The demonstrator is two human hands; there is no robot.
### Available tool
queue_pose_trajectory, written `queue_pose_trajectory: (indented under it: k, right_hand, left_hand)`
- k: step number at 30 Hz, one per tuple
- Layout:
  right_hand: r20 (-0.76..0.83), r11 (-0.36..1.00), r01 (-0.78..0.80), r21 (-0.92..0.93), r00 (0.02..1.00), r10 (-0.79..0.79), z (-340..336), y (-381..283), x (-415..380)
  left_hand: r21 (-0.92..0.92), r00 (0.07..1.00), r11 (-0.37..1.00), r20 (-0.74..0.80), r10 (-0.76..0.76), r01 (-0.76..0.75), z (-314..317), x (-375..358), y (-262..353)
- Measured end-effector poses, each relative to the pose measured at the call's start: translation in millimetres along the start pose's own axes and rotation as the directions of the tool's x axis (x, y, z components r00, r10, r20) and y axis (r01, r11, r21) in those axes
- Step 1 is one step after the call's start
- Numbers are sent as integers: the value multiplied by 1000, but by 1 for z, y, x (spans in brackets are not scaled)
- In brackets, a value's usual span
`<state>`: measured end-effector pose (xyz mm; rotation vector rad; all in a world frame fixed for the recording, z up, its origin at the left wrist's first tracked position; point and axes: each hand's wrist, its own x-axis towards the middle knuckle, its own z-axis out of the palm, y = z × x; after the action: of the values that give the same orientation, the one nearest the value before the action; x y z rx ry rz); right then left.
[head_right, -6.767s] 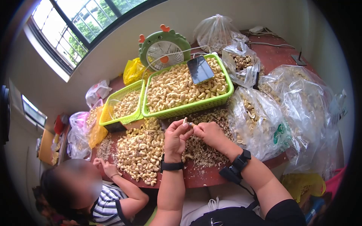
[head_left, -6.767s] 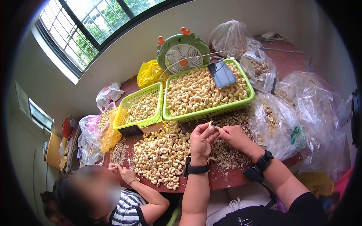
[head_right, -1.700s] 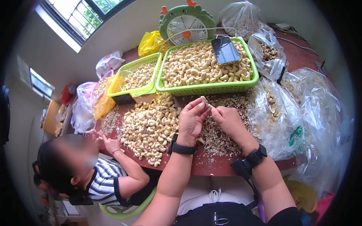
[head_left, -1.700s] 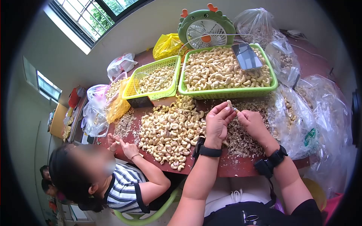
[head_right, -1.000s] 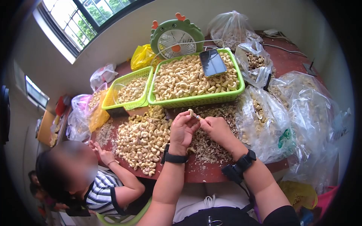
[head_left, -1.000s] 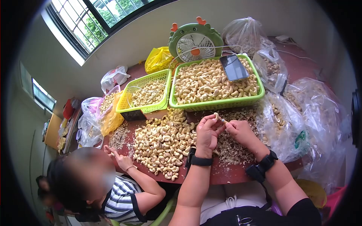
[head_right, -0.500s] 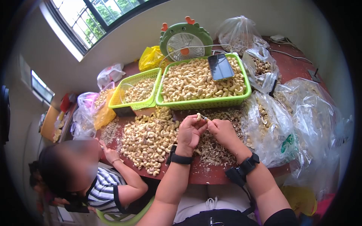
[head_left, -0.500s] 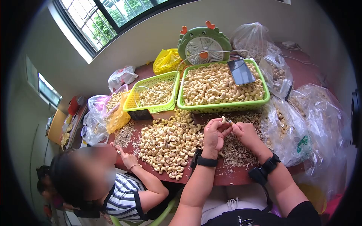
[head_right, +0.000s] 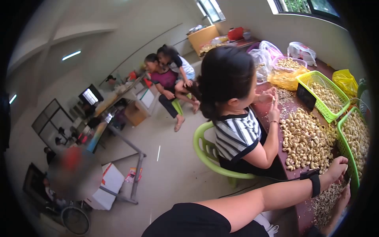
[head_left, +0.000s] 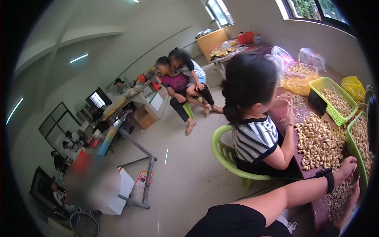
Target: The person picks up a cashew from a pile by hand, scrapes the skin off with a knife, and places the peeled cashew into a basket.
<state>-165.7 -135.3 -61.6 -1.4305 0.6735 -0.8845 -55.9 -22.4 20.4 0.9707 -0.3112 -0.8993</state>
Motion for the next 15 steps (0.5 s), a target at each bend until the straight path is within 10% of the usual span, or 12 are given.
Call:
queue_pose_trajectory:
  k: [6,12,15]
  right_hand:
    - [-28,995,85,56,996,-83,17,-11,-6]
    - [116,804,501,-319,863,-492,-12,28,23]
    - [84,830,407,-381,909,-407,-7,-7,0]
  left_hand:
    - [-11,1000,1000,13,19,-19,-14,17,-25]
    - [122,988,982,-47,149,-142,-19,18,-27]
    - [124,974,966,20,226,-227,-20,24,-35]
